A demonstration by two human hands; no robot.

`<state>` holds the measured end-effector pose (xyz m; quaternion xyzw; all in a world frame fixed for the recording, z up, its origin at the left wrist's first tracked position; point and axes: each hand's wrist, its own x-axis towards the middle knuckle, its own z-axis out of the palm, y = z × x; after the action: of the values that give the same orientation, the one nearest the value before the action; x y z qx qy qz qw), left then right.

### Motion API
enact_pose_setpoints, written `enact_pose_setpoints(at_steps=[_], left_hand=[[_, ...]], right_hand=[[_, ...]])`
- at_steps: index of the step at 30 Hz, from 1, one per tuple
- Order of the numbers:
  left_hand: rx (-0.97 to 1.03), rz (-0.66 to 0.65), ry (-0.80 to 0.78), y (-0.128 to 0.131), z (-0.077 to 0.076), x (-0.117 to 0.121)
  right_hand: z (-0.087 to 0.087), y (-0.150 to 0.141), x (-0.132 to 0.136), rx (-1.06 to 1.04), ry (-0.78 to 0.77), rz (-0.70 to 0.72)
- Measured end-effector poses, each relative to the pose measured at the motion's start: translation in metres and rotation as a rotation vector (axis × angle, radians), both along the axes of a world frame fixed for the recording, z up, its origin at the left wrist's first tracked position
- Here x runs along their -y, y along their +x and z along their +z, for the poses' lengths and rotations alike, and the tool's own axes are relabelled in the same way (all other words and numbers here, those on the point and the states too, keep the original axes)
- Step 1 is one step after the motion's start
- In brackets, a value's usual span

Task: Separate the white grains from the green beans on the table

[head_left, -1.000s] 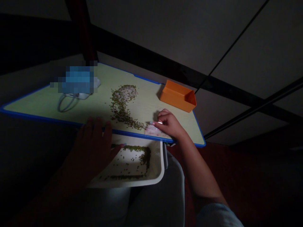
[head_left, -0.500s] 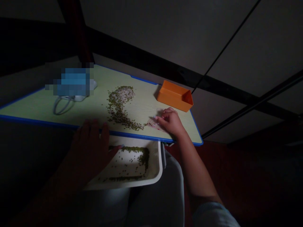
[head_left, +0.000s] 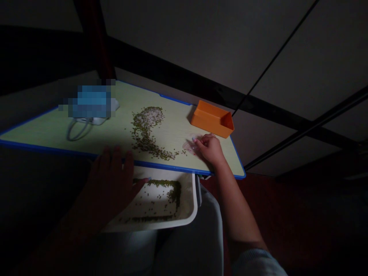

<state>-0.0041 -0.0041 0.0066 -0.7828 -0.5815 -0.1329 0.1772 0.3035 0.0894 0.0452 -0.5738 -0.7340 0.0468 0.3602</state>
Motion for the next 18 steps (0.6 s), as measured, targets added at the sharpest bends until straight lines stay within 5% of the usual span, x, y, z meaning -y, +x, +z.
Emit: enact_pose_setpoints(at_steps=[8,18], left_hand=[[0.030,0.003,-0.003,0.001,-0.002,0.000],[-0.061,0.021,0.007,0.001,-0.001,-0.001]], right_hand=[[0.009,-0.005,0.004,-0.059,-0.088,0.264],[0.004,-0.003,0.002,-0.015,-0.114,0.188]])
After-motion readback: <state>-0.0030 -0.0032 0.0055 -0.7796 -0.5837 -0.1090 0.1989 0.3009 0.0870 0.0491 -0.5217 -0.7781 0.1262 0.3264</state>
